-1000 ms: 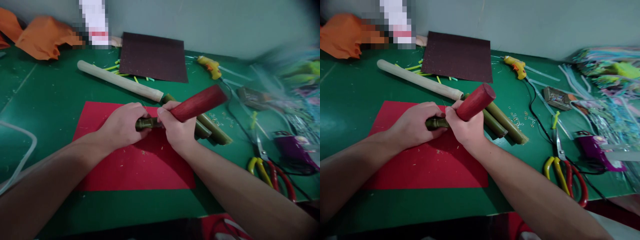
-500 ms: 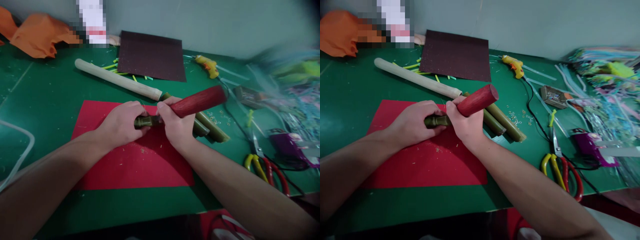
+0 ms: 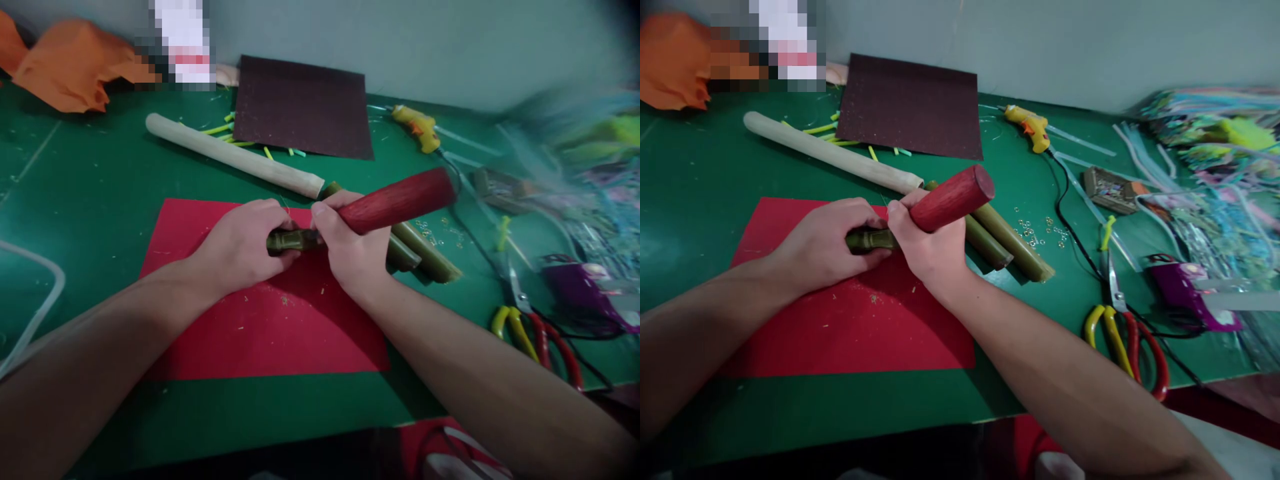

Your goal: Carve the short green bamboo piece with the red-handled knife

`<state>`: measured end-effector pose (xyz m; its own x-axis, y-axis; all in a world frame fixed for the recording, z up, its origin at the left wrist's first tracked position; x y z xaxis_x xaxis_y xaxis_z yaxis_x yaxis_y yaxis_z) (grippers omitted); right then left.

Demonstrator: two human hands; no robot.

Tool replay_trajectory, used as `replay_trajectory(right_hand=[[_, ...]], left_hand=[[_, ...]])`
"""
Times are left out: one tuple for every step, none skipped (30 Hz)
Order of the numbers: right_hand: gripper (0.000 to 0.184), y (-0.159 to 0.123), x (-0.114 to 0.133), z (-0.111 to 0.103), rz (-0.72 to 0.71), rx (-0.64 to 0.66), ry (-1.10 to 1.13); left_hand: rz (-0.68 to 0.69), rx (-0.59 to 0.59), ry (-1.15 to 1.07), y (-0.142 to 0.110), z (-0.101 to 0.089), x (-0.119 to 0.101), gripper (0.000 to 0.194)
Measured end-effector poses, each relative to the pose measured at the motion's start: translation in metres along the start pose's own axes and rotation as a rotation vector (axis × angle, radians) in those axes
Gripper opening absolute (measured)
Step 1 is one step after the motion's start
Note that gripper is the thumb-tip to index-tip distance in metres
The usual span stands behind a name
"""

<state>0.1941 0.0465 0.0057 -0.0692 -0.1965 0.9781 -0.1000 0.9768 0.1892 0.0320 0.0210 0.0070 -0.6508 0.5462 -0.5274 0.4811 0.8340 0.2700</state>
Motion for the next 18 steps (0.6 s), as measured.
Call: replay_trajectory(right_hand=[[0.023, -0.0005, 0.0001, 0.0001, 0.008, 0.014, -0.006], [0.023, -0.0011, 0.0001, 0.0002, 0.02, 0.022, -0.014], [0.023, -0.0016, 0.0, 0.0003, 0.037, 0.023, -0.022], [0.023, -0.0019, -0.0001, 0.0003, 0.051, 0.015, -0.024], [0.023, -0.0018, -0.0003, 0.0003, 0.058, 0.003, -0.018], [0.023, -0.0015, -0.0004, 0.0003, 0.056, -0.013, -0.003], [0.024, -0.0009, -0.0005, 0.0003, 0.049, -0.026, 0.018], [0.024, -0.0003, -0.0005, 0.0003, 0.037, -0.035, 0.034], [0.025, 0.0002, -0.0006, 0.0004, 0.026, -0.032, 0.037], [0.025, 0.0005, -0.0006, 0.0005, 0.017, -0.023, 0.03], [0.026, 0.0005, -0.0006, 0.0005, 0.012, -0.012, 0.017], [0.026, 0.0002, -0.0005, 0.0005, 0.013, -0.001, 0.001], [0.026, -0.0003, -0.0005, 0.0004, 0.016, 0.012, -0.016], [0.026, -0.0009, -0.0005, 0.0003, 0.021, 0.022, -0.031], [0.025, -0.0013, -0.0004, 0.0002, 0.022, 0.026, -0.039], [0.025, -0.0015, -0.0004, 0.0, 0.022, 0.023, -0.04], [0.026, -0.0014, -0.0004, -0.0001, 0.021, 0.014, -0.035], [0.026, -0.0009, -0.0004, -0.0001, 0.018, 0.001, -0.024]], left_hand=[[-0.008, -0.002, -0.006, 0.0, -0.0002, 0.0, 0.015], [-0.017, -0.002, -0.014, -0.0001, -0.0003, 0.0001, 0.015], [-0.025, 0.0, -0.019, -0.0001, -0.0004, 0.0002, 0.016], [-0.028, 0.002, -0.021, -0.0001, -0.0004, 0.0002, 0.016], [-0.025, 0.002, -0.019, -0.0001, -0.0004, 0.0003, 0.016], [-0.019, -0.001, -0.015, 0.0, -0.0004, 0.0005, 0.015], [-0.011, -0.005, -0.008, 0.0, -0.0003, 0.0008, 0.015], [-0.005, -0.011, -0.001, 0.0, -0.0002, 0.0012, 0.015], [0.0, -0.016, 0.006, 0.0, 0.0, 0.0016, 0.015], [0.004, -0.019, 0.01, 0.0, 0.0003, 0.0019, 0.015], [0.007, -0.023, 0.015, 0.0, 0.0006, 0.0021, 0.015], [0.007, -0.026, 0.015, -0.0001, 0.0008, 0.0022, 0.016], [0.004, -0.029, 0.01, -0.0002, 0.0009, 0.0022, 0.016], [-0.003, -0.031, 0.0, -0.0003, 0.0009, 0.0022, 0.017], [-0.009, -0.032, -0.009, -0.0004, 0.0007, 0.0021, 0.017], [-0.012, -0.032, -0.017, -0.0005, 0.0005, 0.0021, 0.017], [-0.009, -0.032, -0.023, -0.0005, 0.0, 0.0019, 0.016], [0.0, -0.03, -0.028, -0.0005, -0.0005, 0.0018, 0.016]])
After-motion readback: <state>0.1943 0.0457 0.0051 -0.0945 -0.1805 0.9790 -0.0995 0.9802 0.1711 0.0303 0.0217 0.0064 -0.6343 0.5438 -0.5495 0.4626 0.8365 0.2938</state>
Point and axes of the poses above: each hand's wrist, its own y-axis towards the middle knuckle, its own z-axis out of the palm, x = y × z, the point moved 2 cm from there along y, towards the middle knuckle, and after that the axes turned 12 degrees about z, right-handed, at the moved point
